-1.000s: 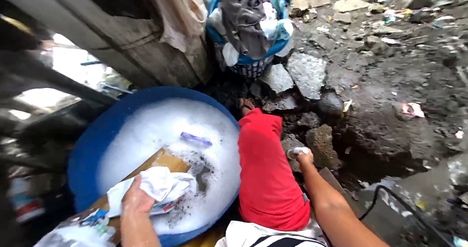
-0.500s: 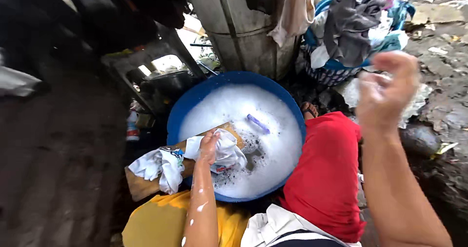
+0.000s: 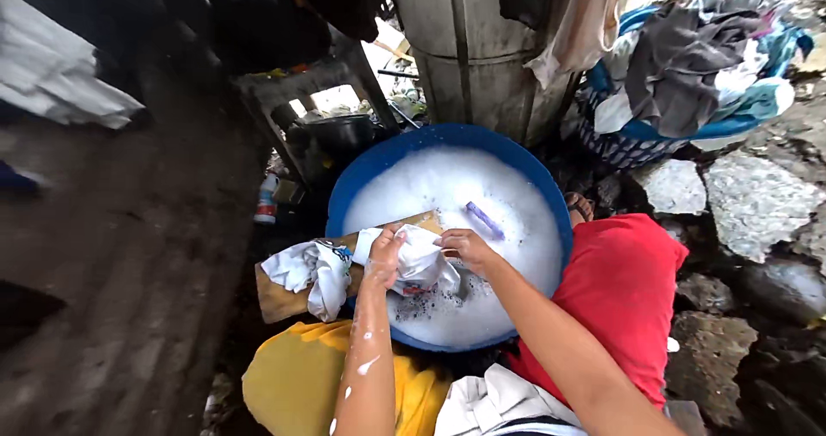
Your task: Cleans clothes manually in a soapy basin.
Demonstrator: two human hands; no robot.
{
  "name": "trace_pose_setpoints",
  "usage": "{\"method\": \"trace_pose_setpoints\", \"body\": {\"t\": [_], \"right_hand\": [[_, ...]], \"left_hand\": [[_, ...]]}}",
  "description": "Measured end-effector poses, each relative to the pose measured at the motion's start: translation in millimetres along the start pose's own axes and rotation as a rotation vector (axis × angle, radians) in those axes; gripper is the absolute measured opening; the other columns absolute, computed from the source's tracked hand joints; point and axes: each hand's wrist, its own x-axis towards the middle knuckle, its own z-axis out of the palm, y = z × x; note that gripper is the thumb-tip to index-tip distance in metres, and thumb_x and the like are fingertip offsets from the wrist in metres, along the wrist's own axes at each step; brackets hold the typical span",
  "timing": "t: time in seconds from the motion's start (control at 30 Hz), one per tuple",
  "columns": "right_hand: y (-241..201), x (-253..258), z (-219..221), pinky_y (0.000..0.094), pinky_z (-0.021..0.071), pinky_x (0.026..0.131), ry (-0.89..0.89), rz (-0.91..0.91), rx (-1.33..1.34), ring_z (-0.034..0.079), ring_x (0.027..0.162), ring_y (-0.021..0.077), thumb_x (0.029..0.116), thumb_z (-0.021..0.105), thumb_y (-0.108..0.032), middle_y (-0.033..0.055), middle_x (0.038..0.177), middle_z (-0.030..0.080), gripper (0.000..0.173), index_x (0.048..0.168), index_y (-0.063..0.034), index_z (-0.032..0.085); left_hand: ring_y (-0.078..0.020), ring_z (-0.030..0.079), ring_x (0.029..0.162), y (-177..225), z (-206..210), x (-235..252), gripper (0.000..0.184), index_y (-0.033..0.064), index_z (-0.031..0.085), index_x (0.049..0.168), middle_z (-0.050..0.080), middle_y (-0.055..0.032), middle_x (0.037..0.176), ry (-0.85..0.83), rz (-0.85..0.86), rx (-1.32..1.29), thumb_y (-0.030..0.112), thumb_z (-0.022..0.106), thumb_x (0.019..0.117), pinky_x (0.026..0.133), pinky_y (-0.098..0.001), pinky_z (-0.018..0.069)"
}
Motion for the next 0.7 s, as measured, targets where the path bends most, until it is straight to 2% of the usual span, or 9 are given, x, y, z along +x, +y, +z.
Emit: {"method": "trace_pose_setpoints", "body": {"t": [0.07, 0.13, 0.17, 0.27, 0.37, 0.43, 0.57, 0.67, 0.7], "right_hand": [[-1, 0, -1, 0.0312, 0.0542, 0.075, 0.03, 0.051, 0.187, 0.06, 0.077, 0.0107, 0.1036, 0.053, -0.007, 0.0046, 0.089, 0.063, 0.011, 0.106, 0.0003, 0.061], [1, 3, 0, 0.0313, 0.0536, 0.072, 0.022, 0.066, 0.228, 0.059, 0.072, 0.0111, 0.1039, 0.052, -0.008, 0.0032, 0.084, 0.06, 0.009, 0.106, -0.0021, 0.059], [3, 5, 1, 0.0311, 0.0536, 0.07, 0.011, 0.058, 0.213, 0.059, 0.071, 0.0111, 0.1036, 0.053, -0.008, 0.0032, 0.083, 0.06, 0.008, 0.105, -0.0026, 0.059], [5, 5, 5, 0.0282, 0.0518, 0.066, -0.033, -0.006, 0.107, 0.056, 0.068, 0.0089, 0.1017, 0.056, -0.007, 0.0027, 0.08, 0.06, 0.007, 0.098, -0.0024, 0.059], [0, 5, 8, 0.0253, 0.0485, 0.064, -0.05, -0.07, 0.042, 0.054, 0.066, 0.0068, 0.1012, 0.059, -0.004, 0.0011, 0.076, 0.057, 0.011, 0.091, -0.0014, 0.057], [-2, 5, 9, 0.0247, 0.0469, 0.064, -0.015, -0.099, 0.052, 0.052, 0.065, 0.0062, 0.1008, 0.057, -0.002, 0.0002, 0.074, 0.055, 0.013, 0.088, -0.0021, 0.057], [-7, 5, 5, 0.0254, 0.0477, 0.064, 0.056, -0.068, 0.083, 0.052, 0.065, 0.0066, 0.1028, 0.054, -0.003, 0.0011, 0.077, 0.056, 0.011, 0.094, 0.0, 0.059], [-8, 4, 5, 0.0243, 0.0479, 0.064, 0.073, -0.045, 0.122, 0.052, 0.064, 0.0055, 0.1028, 0.054, -0.003, -0.0002, 0.076, 0.058, 0.012, 0.094, -0.0003, 0.061], [-8, 5, 4, 0.0242, 0.048, 0.064, 0.073, -0.043, 0.143, 0.052, 0.065, 0.0052, 0.1028, 0.053, -0.003, -0.0006, 0.076, 0.058, 0.013, 0.093, -0.0008, 0.062]], "left_hand": [[-0.022, 0.061, 0.099, -3, 3, 0, 0.03, 0.0007, 0.053, 0.136, 0.062, -0.0176, 0.119, 0.01, -0.051, 0.038, 0.006, 0.044, 0.1079, 0.087, -0.0422, 0.0521], [-0.0253, 0.061, 0.103, -7, 7, 2, 0.032, 0.0003, 0.051, 0.138, 0.061, -0.0202, 0.122, 0.01, -0.079, 0.041, 0.003, 0.044, 0.1066, 0.089, -0.0444, 0.0515], [-0.0251, 0.06, 0.105, -9, 8, 3, 0.033, 0.0007, 0.049, 0.139, 0.06, -0.0196, 0.124, -0.006, -0.081, 0.038, 0.005, 0.045, 0.1064, 0.091, -0.0444, 0.0515], [-0.0261, 0.059, 0.11, -16, 11, 4, 0.037, 0.003, 0.051, 0.135, 0.06, -0.0178, 0.127, -0.027, -0.064, 0.143, 0.024, 0.058, 0.1043, 0.093, -0.047, 0.0499], [-0.0403, 0.06, 0.111, -12, 18, 1, 0.04, -0.0028, 0.051, 0.132, 0.061, -0.0287, 0.123, 0.097, -0.056, 0.354, 0.016, 0.064, 0.0991, 0.092, -0.0579, 0.0491], [-0.0456, 0.062, 0.108, -9, 22, 2, 0.039, -0.0037, 0.053, 0.131, 0.063, -0.0308, 0.118, 0.207, -0.061, 0.466, 0.012, 0.061, 0.0966, 0.088, -0.0632, 0.0496], [-0.036, 0.064, 0.102, 2, 14, 5, 0.027, -0.0028, 0.062, 0.122, 0.068, -0.0221, 0.108, 0.241, -0.035, 0.498, 0.006, 0.056, 0.098, 0.089, -0.0569, 0.0495], [-0.0246, 0.061, 0.092, 0, 5, 2, 0.019, -0.0005, 0.065, 0.116, 0.066, -0.0163, 0.105, 0.17, -0.033, 0.319, 0.006, 0.056, 0.1, 0.082, -0.0458, 0.0497], [-0.0204, 0.06, 0.092, -4, 3, 3, 0.018, 0.0004, 0.065, 0.115, 0.065, -0.0137, 0.106, 0.141, -0.024, 0.236, 0.009, 0.057, 0.1007, 0.083, -0.0423, 0.0514]]}}
